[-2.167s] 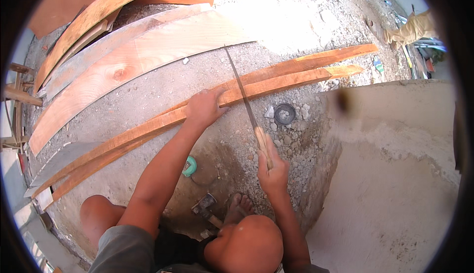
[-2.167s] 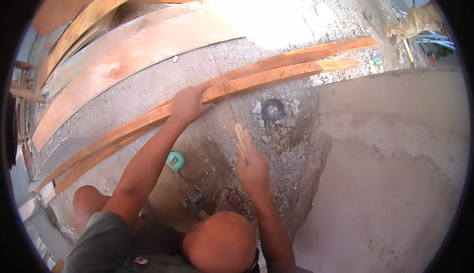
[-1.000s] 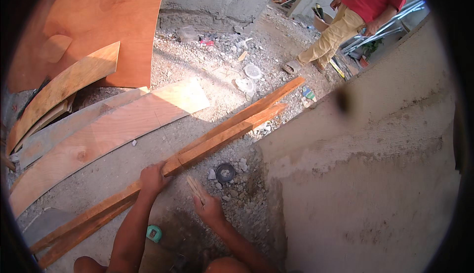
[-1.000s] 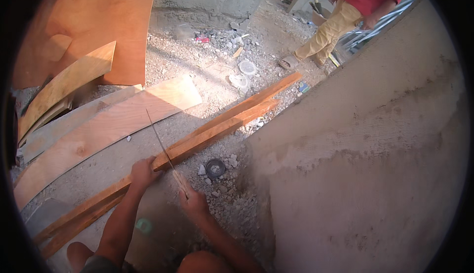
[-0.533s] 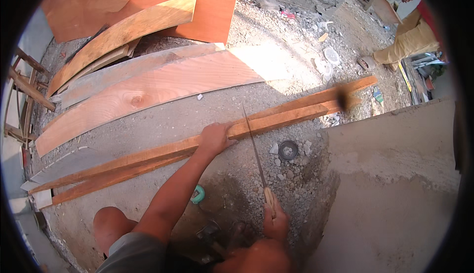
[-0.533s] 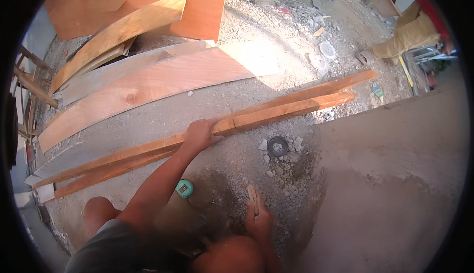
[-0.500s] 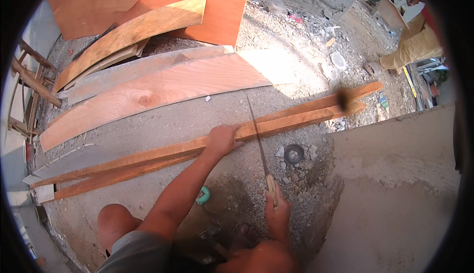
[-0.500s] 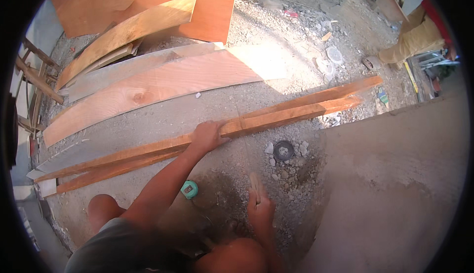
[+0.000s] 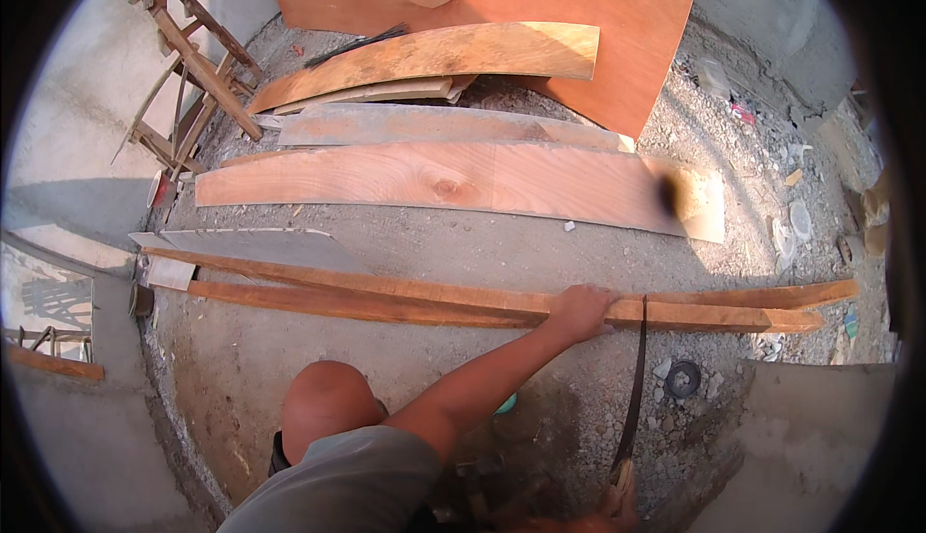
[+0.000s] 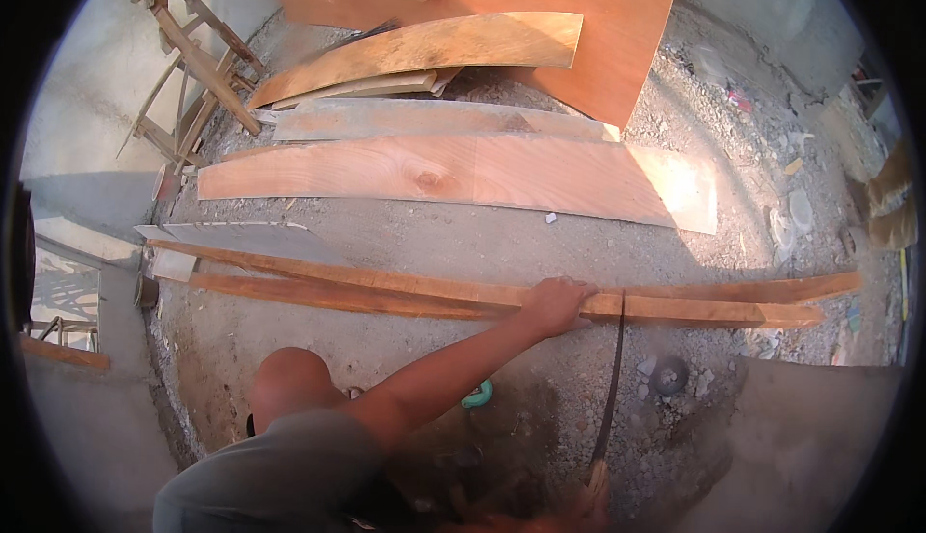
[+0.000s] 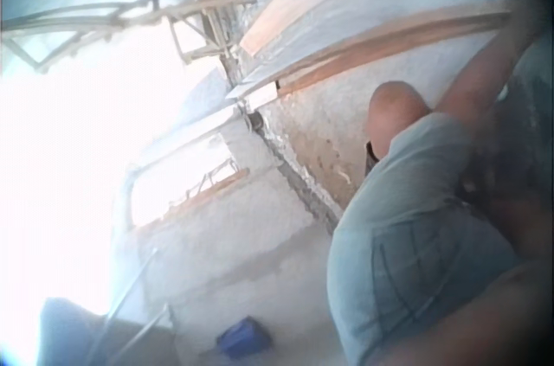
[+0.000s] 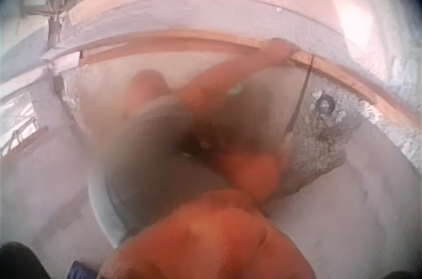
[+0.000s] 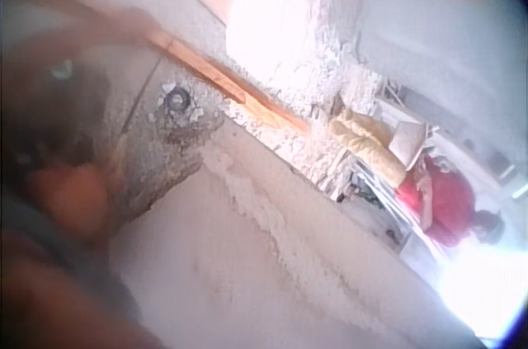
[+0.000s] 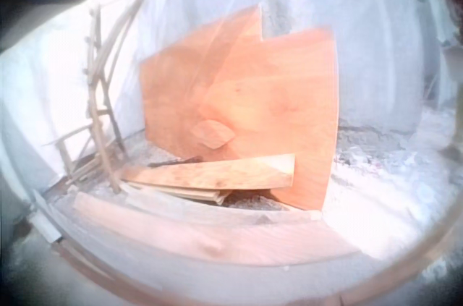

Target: The person measures wooden boards using a tape measure and cuts a board with a hand saw.

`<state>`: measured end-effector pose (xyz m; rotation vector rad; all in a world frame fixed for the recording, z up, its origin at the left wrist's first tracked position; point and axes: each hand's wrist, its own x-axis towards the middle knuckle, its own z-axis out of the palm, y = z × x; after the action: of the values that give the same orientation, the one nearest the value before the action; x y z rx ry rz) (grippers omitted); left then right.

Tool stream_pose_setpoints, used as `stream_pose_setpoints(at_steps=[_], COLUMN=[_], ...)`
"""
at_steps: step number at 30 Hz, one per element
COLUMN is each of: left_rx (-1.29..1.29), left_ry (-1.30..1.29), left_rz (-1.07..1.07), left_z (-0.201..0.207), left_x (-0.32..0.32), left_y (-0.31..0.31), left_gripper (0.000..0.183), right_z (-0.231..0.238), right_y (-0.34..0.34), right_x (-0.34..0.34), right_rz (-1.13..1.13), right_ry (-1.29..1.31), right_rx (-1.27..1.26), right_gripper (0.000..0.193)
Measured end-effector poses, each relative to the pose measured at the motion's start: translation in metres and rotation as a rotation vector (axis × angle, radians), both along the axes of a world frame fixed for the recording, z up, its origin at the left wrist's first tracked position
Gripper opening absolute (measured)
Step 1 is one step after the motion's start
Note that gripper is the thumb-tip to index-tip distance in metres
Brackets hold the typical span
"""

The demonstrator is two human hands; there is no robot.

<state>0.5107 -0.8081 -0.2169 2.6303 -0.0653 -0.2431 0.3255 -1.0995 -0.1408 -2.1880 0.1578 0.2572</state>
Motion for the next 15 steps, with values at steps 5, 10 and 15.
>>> stream_pose_setpoints(at_steps=[5,10,15], left_rx=[-0.029,0.000,0.015], left_ry=[-0.002,0.012,0.002], left_rz=[-0.003,-0.054,-0.034], left_z=[0.009,-0.003,-0.004], left_x=[0.008,0.006,0.008], left_y=[-0.011,0.004,0.004], left_gripper=[0.056,0.056,0.058], right_z=[-0.028,-0.017,-0.006], right_y=[0.059,0.049,-0.040], right_x=[0.122,0.079,-0.046], right_rz=[0.058,0.044,0.146], right_ry=[-0.130,-0.050,-0.014], right_rx=[0.030,-0.036,-0.112], right_gripper=[0.045,0.045,0.047])
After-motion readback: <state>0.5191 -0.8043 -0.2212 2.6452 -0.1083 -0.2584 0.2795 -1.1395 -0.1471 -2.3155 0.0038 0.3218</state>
